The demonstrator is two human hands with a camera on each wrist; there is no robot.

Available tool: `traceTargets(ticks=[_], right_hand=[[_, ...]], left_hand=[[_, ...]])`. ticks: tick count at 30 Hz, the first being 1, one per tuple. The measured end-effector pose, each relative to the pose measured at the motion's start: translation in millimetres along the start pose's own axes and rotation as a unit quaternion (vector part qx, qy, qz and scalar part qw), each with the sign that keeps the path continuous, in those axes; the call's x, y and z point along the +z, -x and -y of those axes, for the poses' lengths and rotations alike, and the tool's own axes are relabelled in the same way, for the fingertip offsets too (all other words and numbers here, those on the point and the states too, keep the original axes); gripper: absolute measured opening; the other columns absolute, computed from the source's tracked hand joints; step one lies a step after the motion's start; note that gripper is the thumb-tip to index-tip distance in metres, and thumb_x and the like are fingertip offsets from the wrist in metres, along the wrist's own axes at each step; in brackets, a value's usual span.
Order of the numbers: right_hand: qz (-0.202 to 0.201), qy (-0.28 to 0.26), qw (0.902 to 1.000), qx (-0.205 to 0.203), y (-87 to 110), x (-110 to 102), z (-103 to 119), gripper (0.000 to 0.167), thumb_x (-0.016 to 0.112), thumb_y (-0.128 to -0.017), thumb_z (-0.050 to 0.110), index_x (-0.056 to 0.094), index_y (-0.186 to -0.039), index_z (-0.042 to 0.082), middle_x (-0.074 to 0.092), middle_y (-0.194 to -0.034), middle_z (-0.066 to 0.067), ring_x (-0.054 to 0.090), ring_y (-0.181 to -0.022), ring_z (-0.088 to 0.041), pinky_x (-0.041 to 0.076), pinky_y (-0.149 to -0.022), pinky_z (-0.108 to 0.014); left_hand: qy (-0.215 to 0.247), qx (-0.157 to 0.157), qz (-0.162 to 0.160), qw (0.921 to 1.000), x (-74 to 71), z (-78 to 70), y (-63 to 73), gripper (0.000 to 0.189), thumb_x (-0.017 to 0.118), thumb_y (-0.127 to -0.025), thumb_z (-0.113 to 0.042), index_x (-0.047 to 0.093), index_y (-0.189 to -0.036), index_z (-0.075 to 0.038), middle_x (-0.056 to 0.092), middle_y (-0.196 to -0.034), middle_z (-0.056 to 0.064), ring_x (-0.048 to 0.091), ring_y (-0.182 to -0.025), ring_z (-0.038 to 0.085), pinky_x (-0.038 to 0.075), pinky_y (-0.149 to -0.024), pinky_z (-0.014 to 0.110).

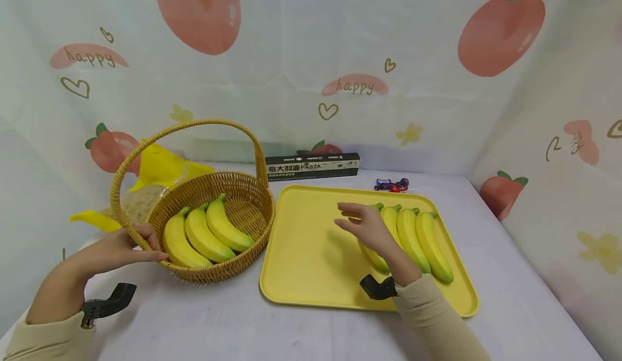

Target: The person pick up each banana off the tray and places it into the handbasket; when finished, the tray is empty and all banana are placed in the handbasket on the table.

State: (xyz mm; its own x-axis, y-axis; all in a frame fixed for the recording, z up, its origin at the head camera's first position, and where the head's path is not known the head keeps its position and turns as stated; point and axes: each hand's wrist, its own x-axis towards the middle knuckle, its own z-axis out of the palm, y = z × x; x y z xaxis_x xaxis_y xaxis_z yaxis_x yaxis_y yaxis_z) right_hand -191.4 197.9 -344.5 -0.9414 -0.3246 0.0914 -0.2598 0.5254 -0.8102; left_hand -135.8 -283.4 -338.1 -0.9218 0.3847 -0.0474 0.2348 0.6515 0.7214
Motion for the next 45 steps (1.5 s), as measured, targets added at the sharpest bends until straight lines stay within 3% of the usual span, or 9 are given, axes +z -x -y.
traceTargets(ticks=[6,17,22,25,31,37,45], right_hand=[[-0.046,0.009,0.9984,0.031,9.5,-6,-19,0.046,0.062,-0.090,0.017,0.051,-0.128,-0.006,0.051,-0.131,-0.026,0.050,-0.121,-0.038,0.043,-0.095,-0.042],[-0.067,0.060,0.9944,0.056,21.8,-3,-42,0.052,0.062,-0.089,0.021,0.048,-0.132,-0.004,0.046,-0.136,-0.027,0.044,-0.125,-0.042,0.039,-0.099,-0.051],[-0.074,0.065,0.9938,0.050,22.4,-1,-46,0.050,0.063,-0.089,0.016,0.048,-0.132,-0.003,0.045,-0.137,-0.025,0.048,-0.120,-0.038,0.042,-0.096,-0.048],[-0.073,0.067,0.9943,0.038,21.8,1,-47,0.049,0.063,-0.088,0.013,0.048,-0.131,-0.004,0.044,-0.138,-0.025,0.047,-0.120,-0.039,0.040,-0.098,-0.050],[-0.072,0.076,0.9945,0.011,21.5,4,-50,0.047,0.063,-0.085,0.000,0.048,-0.130,-0.006,0.037,-0.143,-0.026,0.031,-0.133,-0.045,0.029,-0.105,-0.054],[-0.068,0.113,0.9913,-0.001,23.7,5,-51,0.053,0.061,-0.082,-0.009,0.044,-0.133,-0.008,0.025,-0.147,-0.030,0.028,-0.133,-0.047,0.032,-0.102,-0.054],[-0.030,0.081,0.9963,0.003,23.0,6,-52,0.063,0.062,-0.083,-0.006,0.032,-0.138,-0.011,0.015,-0.149,-0.032,0.020,-0.135,-0.048,0.030,-0.102,-0.051]], left_hand=[[0.002,-0.003,-0.001,1.0000,0.4,-0.5,-0.2,0.021,0.071,-0.081,-0.022,0.059,-0.079,-0.006,0.057,-0.077,0.000,0.050,-0.079,0.006,0.042,-0.068,0.024],[0.000,-0.004,0.000,1.0000,0.3,0.3,-0.7,0.021,0.071,-0.081,-0.022,0.059,-0.078,-0.006,0.057,-0.077,0.001,0.050,-0.079,0.006,0.042,-0.067,0.024],[0.002,-0.003,0.001,1.0000,0.2,-0.1,-1.3,0.020,0.071,-0.082,-0.022,0.059,-0.078,-0.006,0.057,-0.078,0.001,0.051,-0.079,0.006,0.042,-0.068,0.025],[-0.002,-0.013,0.001,0.9999,-0.5,-0.1,-0.7,0.021,0.071,-0.082,-0.024,0.059,-0.079,-0.006,0.057,-0.079,0.002,0.050,-0.080,0.006,0.042,-0.068,0.024],[-0.006,-0.022,-0.001,0.9997,0.1,0.9,-0.4,0.023,0.071,-0.082,-0.025,0.059,-0.079,-0.007,0.056,-0.079,0.002,0.050,-0.081,0.006,0.041,-0.068,0.024],[-0.010,-0.023,-0.001,0.9997,0.1,0.0,-0.1,0.023,0.071,-0.081,-0.026,0.059,-0.079,-0.007,0.056,-0.080,0.002,0.050,-0.082,0.006,0.042,-0.068,0.023],[-0.007,-0.016,-0.001,0.9998,-0.3,-2.3,0.3,0.022,0.071,-0.082,-0.025,0.059,-0.079,-0.006,0.056,-0.079,0.002,0.049,-0.081,0.006,0.042,-0.068,0.024]])
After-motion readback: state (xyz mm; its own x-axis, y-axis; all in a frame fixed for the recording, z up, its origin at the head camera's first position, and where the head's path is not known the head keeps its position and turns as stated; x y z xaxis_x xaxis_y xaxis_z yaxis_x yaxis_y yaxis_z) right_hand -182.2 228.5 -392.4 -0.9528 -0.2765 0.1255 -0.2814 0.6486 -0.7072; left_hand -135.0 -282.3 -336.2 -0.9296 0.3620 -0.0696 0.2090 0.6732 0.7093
